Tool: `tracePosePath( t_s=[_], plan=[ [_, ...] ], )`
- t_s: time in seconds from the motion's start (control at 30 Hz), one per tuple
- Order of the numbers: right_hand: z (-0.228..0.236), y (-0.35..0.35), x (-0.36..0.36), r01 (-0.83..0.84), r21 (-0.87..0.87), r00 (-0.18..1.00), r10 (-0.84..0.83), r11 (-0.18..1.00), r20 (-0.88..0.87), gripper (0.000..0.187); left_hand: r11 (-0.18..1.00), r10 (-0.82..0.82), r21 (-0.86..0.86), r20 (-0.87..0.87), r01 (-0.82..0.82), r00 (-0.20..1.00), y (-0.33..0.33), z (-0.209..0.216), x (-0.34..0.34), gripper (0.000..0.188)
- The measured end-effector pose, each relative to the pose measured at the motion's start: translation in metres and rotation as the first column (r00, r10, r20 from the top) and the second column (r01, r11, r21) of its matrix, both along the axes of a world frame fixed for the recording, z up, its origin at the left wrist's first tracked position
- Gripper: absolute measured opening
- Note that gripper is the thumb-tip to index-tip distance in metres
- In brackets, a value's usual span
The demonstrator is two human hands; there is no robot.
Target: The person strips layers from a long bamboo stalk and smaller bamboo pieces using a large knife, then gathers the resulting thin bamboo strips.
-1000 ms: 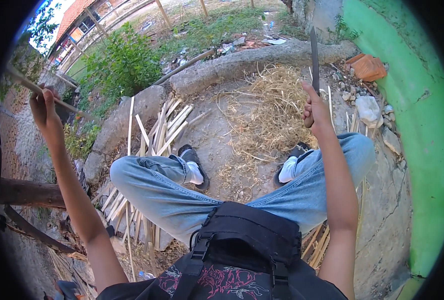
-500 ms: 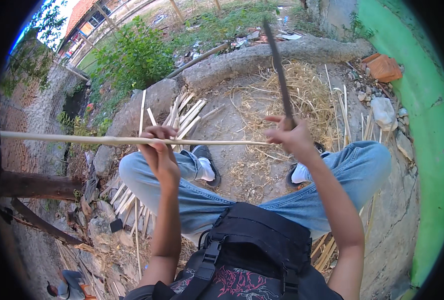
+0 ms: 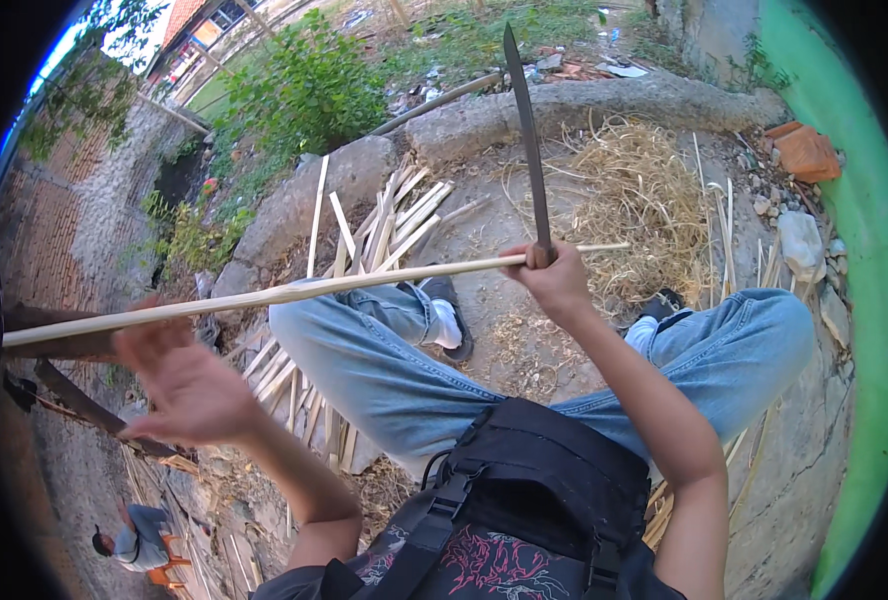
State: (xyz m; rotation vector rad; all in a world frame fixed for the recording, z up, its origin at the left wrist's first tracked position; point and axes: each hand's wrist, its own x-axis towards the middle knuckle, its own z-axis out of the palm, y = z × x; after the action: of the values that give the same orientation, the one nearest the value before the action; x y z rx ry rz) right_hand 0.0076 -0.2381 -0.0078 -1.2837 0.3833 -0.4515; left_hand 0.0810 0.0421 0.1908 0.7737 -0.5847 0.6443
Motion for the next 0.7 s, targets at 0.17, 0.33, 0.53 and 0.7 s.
tracePosePath(
  t_s=[0.17,0.33,0.53,0.7],
  plan=[
    [0.003,0.003,0.022,-0.078,-0.193,0.994,0.062,0.978,-0.085,0.009,0.992,-0.081,0.092,0.001,0.081,0.997,0.078,0.05,0.007,0.058],
    [-0.01,-0.003,0.031,-0.087,-0.358,0.982,0.019,0.93,-0.19,0.034,0.989,-0.148,0.048,0.111,0.143,0.983,0.048,0.024,-0.039,0.047],
    [0.019,-0.005,-0.023,-0.165,-0.838,0.964,-0.093,0.521,-0.248,0.034,0.954,-0.167,0.272,0.123,0.129,0.978,0.014,-0.055,-0.077,0.046],
    [0.049,0.003,-0.079,-0.361,-0.506,0.843,0.042,0.783,-0.537,0.055,0.959,-0.176,0.241,0.098,0.149,0.979,0.012,-0.068,-0.076,0.05]
  ],
)
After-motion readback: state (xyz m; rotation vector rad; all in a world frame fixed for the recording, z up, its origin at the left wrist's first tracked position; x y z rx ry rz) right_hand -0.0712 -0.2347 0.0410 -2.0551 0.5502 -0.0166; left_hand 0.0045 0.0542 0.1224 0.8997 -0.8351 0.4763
